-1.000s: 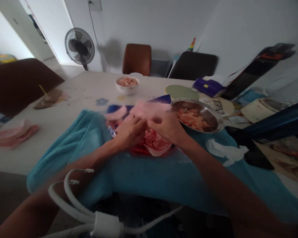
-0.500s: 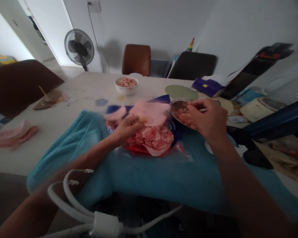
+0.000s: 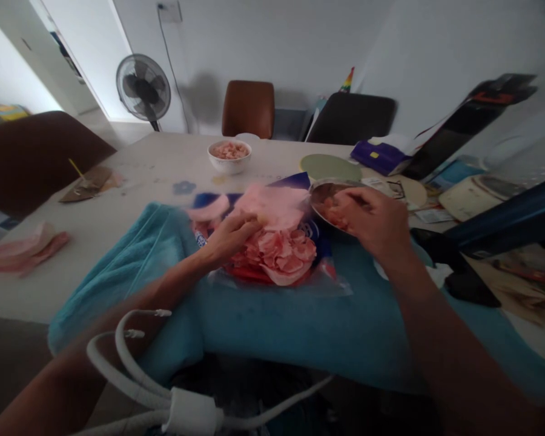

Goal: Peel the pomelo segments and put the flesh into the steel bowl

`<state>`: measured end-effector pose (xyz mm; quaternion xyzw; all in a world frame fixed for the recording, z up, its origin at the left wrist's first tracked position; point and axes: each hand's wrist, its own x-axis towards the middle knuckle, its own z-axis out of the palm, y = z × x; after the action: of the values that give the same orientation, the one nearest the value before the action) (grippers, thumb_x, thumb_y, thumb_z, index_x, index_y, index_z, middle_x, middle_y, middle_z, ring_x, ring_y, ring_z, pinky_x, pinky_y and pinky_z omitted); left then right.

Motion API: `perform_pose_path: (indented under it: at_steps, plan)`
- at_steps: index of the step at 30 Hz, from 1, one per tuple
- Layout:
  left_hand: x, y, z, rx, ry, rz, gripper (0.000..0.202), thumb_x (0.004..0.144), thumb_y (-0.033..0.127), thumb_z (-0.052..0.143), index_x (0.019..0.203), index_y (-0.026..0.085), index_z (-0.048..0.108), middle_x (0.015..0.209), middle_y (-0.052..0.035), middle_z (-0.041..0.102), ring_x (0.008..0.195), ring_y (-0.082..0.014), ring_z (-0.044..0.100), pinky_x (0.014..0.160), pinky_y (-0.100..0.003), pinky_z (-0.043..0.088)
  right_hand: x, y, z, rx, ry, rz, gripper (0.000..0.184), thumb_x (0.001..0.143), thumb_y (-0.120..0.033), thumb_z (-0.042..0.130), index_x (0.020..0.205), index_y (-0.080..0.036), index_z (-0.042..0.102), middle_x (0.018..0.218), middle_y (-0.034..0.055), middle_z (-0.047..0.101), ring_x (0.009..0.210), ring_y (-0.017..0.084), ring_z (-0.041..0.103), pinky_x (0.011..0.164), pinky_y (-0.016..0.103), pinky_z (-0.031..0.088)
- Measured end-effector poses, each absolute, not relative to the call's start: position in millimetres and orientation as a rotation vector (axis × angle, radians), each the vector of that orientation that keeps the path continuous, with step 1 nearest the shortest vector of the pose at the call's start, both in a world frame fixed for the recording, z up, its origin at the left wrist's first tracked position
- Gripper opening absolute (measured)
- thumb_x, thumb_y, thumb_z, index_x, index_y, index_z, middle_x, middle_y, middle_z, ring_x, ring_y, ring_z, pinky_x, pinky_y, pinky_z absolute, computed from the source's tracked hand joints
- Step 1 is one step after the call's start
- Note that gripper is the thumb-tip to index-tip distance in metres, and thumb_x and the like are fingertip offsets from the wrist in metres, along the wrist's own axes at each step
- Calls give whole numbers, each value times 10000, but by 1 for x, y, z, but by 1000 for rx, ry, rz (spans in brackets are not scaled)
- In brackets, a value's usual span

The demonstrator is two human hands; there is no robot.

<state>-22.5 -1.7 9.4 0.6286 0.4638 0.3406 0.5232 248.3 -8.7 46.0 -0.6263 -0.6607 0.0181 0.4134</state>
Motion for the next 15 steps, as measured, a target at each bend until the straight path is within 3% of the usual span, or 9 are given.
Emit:
perform_pose_path:
  at_steps: [5, 11, 15]
  plan:
    - [-24, -1, 5, 1707, 1076, 876, 254, 954, 379, 543, 806, 179, 596, 704, 27, 446, 612, -93, 423, 539, -210, 348, 187, -18, 46, -1315, -1955, 392, 331, 866, -469, 712, 1063, -204, 731, 961, 77, 781, 796, 235, 726, 727, 351, 546]
    - [-23, 6, -4, 1907, 1063, 1064, 193, 932, 318, 558, 939, 168, 680, 749, 2, 533, 659, -116, 449, 574, -230, 356, 155, -8, 31, -1208, -1997, 460, 185, 912, -376, 641, 848, -202, 638, 852, 38, 708, 774, 186, 637, 707, 318, 485]
    - [-23, 10, -12, 1995, 1014, 1137, 201, 924, 287, 542, 979, 165, 692, 800, -19, 586, 720, -139, 512, 639, -256, 422, 154, -5, 25, -1191, -1948, 462, 126, 898, -324, 620, 845, -209, 612, 802, 19, 669, 739, 176, 603, 685, 316, 470]
